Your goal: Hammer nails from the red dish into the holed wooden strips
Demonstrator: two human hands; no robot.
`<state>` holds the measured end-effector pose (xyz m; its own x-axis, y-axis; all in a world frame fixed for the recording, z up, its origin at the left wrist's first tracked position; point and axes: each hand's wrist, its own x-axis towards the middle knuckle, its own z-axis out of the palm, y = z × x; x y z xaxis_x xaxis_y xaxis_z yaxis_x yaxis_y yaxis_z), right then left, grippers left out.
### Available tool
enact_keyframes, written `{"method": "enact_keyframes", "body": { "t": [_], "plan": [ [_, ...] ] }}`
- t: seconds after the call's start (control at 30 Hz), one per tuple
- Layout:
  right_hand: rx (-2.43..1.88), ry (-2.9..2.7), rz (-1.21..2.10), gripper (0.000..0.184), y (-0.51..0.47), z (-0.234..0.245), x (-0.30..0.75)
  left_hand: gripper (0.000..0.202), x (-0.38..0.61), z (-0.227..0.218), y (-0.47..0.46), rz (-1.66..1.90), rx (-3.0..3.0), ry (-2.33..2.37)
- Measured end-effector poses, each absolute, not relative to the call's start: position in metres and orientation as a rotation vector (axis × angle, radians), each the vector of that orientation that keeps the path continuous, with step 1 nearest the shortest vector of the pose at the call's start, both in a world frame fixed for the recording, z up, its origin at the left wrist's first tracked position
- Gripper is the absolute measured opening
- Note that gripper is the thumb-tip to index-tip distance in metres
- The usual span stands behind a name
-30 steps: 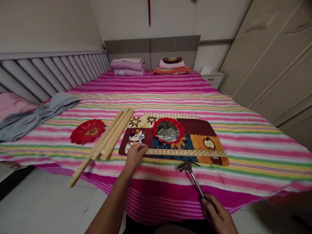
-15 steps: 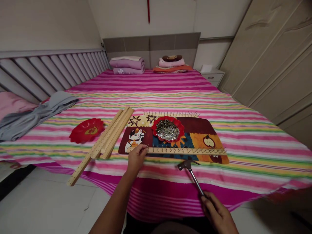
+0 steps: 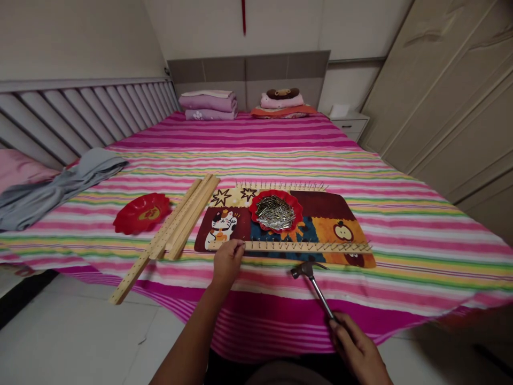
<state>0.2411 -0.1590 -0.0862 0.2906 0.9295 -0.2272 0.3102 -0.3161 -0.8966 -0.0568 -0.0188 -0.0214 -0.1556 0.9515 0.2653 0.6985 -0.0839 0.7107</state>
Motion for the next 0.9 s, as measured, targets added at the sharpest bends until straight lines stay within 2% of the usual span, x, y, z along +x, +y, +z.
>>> {"method": "enact_keyframes", "body": {
  "t": [0.27, 0.5, 0.7, 0.9],
  "plan": [
    [-1.767, -1.203, 1.047, 0.046, -0.159, -0.095, 0.248, 0.013, -0.061, -0.026, -0.020, 1.237, 1.762, 1.799],
    [-1.758, -1.174, 1.044, 0.045, -0.160, -0.089, 0.242, 0.013, -0.051, 0.016, -0.007, 1.203, 1.933, 1.863],
    [-1.718, -1.036, 1.028, 0.042, -0.163, -0.089, 0.234, 0.020, -0.008, 0.046, 0.046, 0.589, 2.278, 1.889],
    [-1.696, -0.945, 1.101, 0.046, -0.163, -0.099, 0.233, 0.024, 0.024, 0.042, 0.078, 0.022, 2.231, 2.042]
  ]
}}
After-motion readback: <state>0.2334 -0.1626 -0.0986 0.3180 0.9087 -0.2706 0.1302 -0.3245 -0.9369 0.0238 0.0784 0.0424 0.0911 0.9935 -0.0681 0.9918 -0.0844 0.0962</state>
